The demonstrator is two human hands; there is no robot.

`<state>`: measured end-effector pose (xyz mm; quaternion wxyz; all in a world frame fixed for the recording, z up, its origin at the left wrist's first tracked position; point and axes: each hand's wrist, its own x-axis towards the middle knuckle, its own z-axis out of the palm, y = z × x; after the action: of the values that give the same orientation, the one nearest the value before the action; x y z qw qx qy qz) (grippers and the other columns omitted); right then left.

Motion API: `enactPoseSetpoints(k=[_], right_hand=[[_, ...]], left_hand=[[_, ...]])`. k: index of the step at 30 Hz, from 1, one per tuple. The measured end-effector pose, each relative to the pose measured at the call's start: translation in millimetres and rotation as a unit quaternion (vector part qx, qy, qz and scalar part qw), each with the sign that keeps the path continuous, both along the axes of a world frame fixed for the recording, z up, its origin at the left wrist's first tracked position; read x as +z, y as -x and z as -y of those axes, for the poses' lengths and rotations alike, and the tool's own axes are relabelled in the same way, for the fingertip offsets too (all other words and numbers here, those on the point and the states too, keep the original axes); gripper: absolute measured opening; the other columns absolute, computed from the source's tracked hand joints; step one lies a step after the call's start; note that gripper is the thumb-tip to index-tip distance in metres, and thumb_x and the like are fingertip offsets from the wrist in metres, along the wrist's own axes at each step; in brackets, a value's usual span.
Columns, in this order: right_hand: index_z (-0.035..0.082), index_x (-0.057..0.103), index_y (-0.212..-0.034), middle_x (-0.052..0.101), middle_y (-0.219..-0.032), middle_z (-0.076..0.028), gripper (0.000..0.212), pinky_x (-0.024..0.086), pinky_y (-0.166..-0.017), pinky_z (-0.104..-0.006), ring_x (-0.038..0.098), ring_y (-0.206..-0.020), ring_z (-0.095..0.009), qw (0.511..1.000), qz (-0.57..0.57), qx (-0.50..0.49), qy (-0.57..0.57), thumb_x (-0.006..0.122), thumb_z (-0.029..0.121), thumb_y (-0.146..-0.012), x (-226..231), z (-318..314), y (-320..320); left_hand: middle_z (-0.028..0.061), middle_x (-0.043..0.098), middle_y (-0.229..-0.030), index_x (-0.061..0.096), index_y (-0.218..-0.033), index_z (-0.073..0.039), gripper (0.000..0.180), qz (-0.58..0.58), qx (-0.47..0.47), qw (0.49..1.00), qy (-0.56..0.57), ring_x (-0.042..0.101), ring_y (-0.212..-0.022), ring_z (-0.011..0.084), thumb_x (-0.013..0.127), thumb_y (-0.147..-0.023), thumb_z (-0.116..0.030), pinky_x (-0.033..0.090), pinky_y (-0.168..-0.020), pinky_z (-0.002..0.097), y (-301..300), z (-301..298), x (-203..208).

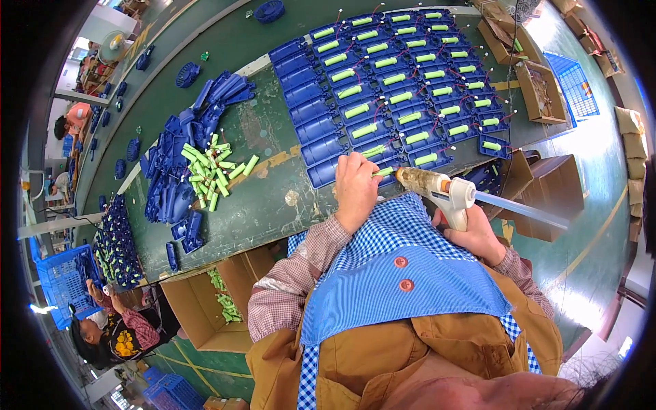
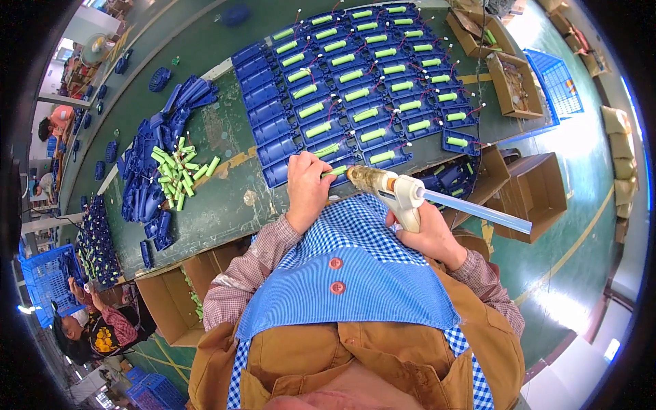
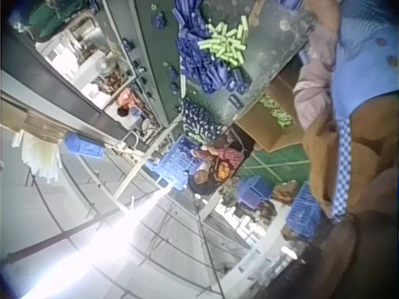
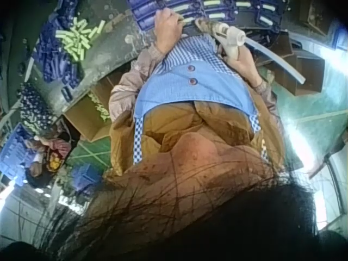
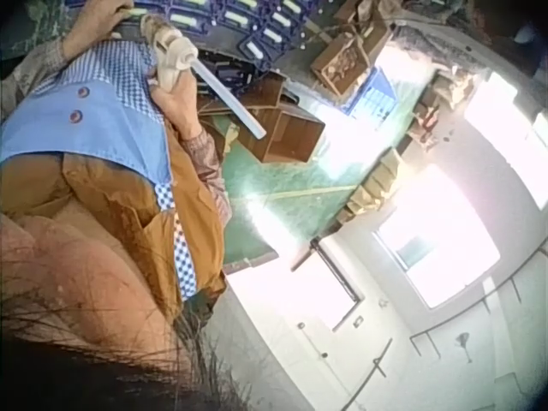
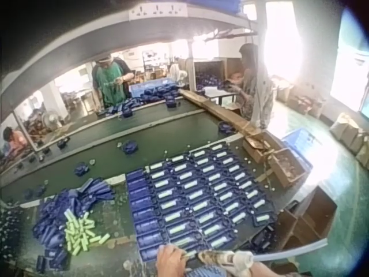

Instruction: Assembling toy components by using a hot glue gun to secure foam pieces into plastic housings.

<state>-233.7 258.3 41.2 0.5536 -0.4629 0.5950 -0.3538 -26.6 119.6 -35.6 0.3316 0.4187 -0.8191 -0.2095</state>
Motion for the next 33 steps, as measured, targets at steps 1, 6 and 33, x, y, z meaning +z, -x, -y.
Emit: enactPoseSetpoints(k=[1, 6, 33], right_hand=[[0.002, 0.057, -0.096, 0.062, -0.089, -0.006, 0.029, 0.046, -0.084, -0.031, 0.059, -0.085, -0.018, 1.0, 0.0, -0.001, 0.0, 0.06, 0.005, -0.067, -1.1, 1.8, -1.1], [0.003, 0.057, -0.092, 0.06, -0.085, -0.005, 0.025, 0.047, -0.077, -0.0305, 0.059, -0.079, -0.017, 1.0, -0.009, -0.011, 0.018, 0.06, 0.005, -0.067, -10.3, 5.5, -3.3], [-0.008, 0.054, -0.107, 0.062, -0.1, -0.012, 0.048, 0.044, -0.089, -0.031, 0.059, -0.095, -0.02, 0.995, 0.093, -0.029, 0.026, 0.053, 0.003, -0.061, 16.1, 5.4, 3.6]], left_hand=[[0.0061, 0.052, -0.082, 0.063, -0.073, -0.004, 0.02, 0.0, -0.001, 1.0, 0.0, 0.048, -0.083, 0.0266, 0.076, -0.058, -0.003, 0.041, -0.072, 0.0355, 0.6, 0.5, -0.4], [0.0059, 0.052, -0.083, 0.063, -0.073, -0.004, 0.021, 0.003, -0.007, 1.0, 0.003, 0.048, -0.083, 0.0266, 0.076, -0.057, -0.002, 0.041, -0.072, 0.0356, 0.6, 0.0, 0.0], [0.0113, 0.057, -0.088, 0.06, -0.087, -0.005, 0.018, 0.063, 0.203, 0.972, 0.102, 0.053, -0.087, 0.0314, 0.066, -0.07, 0.0, 0.044, -0.077, 0.0403, -121.7, 39.8, 12.9]])
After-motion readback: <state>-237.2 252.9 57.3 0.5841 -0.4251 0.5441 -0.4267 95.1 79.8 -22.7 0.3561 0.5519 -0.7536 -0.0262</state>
